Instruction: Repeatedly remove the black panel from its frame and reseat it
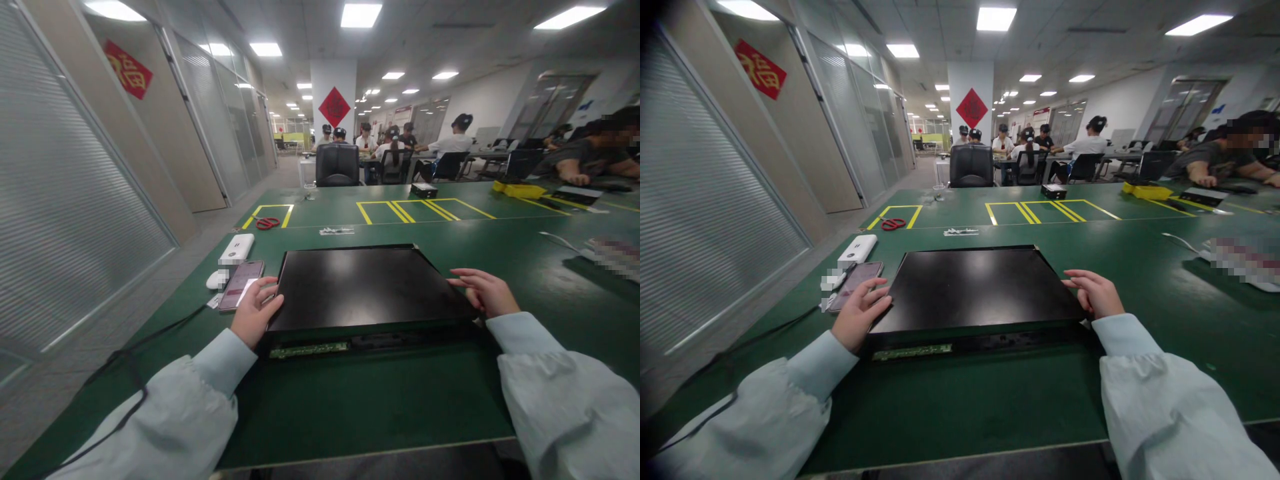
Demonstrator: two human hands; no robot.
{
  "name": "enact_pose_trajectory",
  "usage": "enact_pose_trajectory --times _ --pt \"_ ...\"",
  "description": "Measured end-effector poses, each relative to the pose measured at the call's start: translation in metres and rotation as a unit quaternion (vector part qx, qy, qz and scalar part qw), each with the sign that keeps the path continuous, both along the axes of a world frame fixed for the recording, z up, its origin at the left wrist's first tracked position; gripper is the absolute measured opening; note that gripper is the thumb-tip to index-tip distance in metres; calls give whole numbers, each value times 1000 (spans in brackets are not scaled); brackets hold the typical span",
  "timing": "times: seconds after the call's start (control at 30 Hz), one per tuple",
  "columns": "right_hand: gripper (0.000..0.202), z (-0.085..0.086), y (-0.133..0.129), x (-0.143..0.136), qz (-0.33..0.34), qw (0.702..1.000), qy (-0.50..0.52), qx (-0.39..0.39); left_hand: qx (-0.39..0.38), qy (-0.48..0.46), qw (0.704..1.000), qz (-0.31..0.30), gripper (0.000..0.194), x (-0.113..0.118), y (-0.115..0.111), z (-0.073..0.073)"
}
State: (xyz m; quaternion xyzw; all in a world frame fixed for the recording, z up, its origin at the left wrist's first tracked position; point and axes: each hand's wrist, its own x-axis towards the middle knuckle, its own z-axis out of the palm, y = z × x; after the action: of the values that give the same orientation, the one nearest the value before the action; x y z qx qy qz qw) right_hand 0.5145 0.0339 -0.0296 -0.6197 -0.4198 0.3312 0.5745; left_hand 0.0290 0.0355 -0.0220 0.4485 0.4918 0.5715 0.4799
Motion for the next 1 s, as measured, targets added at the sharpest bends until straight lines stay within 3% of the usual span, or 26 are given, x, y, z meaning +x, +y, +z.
enact_pose_trajectory --times 0.2,0.47,0.7,1.0 --pt "36 -5 -3 -1 25 996 -84 -5 -9 -15 1000 3 72 1 -1 2" --pt "44 -12 1 4 53 997 -59 -23 -17 14 1000 -6 68 -4 4 -8" --pt "58 -25 6 15 68 992 -102 -18 13 81 995 -52 58 -8 5 -11" --pt "59 -24 4 15 55 992 -115 2 17 82 995 -52 58 -10 9 -17"
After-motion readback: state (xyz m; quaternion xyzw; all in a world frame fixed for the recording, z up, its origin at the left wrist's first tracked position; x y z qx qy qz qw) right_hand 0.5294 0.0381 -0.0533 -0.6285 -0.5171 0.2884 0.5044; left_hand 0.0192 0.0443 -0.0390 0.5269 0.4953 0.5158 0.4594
